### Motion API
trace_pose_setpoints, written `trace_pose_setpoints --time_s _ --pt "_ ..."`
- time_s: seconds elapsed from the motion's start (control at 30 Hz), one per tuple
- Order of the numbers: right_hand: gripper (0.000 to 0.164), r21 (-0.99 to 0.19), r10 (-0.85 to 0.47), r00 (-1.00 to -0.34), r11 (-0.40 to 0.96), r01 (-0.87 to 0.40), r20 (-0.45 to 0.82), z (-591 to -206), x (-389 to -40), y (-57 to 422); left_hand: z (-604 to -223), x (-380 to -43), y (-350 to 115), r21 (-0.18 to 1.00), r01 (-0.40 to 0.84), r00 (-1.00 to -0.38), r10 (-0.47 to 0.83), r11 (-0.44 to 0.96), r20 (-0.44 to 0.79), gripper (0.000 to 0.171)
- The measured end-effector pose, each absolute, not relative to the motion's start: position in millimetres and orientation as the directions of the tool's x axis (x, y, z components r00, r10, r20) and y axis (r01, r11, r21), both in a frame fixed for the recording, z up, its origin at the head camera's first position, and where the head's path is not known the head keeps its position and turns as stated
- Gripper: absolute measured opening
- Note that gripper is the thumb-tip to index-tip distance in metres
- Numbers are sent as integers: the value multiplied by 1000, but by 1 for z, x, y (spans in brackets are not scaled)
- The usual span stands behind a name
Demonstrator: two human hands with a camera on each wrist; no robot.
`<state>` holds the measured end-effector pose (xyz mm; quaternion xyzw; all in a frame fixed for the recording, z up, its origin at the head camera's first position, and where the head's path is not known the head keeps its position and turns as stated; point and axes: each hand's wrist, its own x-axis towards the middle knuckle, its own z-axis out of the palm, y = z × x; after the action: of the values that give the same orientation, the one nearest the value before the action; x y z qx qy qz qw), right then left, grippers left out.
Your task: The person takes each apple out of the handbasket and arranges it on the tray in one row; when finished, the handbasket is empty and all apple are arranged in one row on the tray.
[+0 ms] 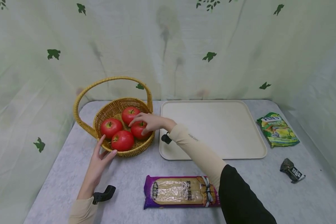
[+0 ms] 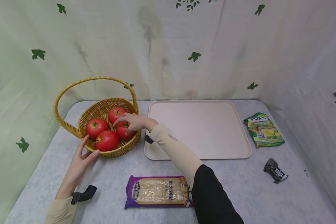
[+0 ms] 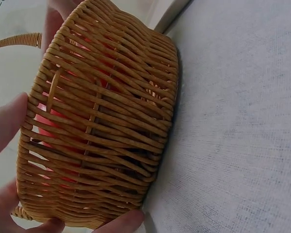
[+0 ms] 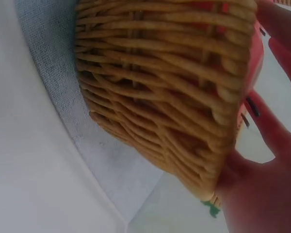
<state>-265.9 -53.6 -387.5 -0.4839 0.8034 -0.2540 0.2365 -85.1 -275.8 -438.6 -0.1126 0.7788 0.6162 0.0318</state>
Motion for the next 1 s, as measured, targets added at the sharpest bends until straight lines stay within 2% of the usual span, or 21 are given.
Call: trace_pose_setpoints --time_s 0.17,0.33,0.6,0.83,1.0 --pt "47 -543 -876 -457 462 -701 -155 -390 -259 -60 -441 -88 -275 958 -215 -972 -140 188 -190 82" --pt "51 -486 -852 -495 509 -710 -169 -395 -254 -62 -443 -87 -275 960 -224 -969 -143 167 -201 82" --pt "55 -442 -866 -491 476 -760 -88 -398 -253 -61 -442 -89 -275 970 -233 -964 -152 72 -220 82" --pt "55 -472 -858 -512 432 -768 48 -397 -252 -60 -443 -89 -276 974 -224 -963 -160 44 -215 81" --pt "58 -618 -831 -541 362 -698 125 -393 -253 -49 -443 -89 -276 974 -222 -964 -162 42 -212 80"
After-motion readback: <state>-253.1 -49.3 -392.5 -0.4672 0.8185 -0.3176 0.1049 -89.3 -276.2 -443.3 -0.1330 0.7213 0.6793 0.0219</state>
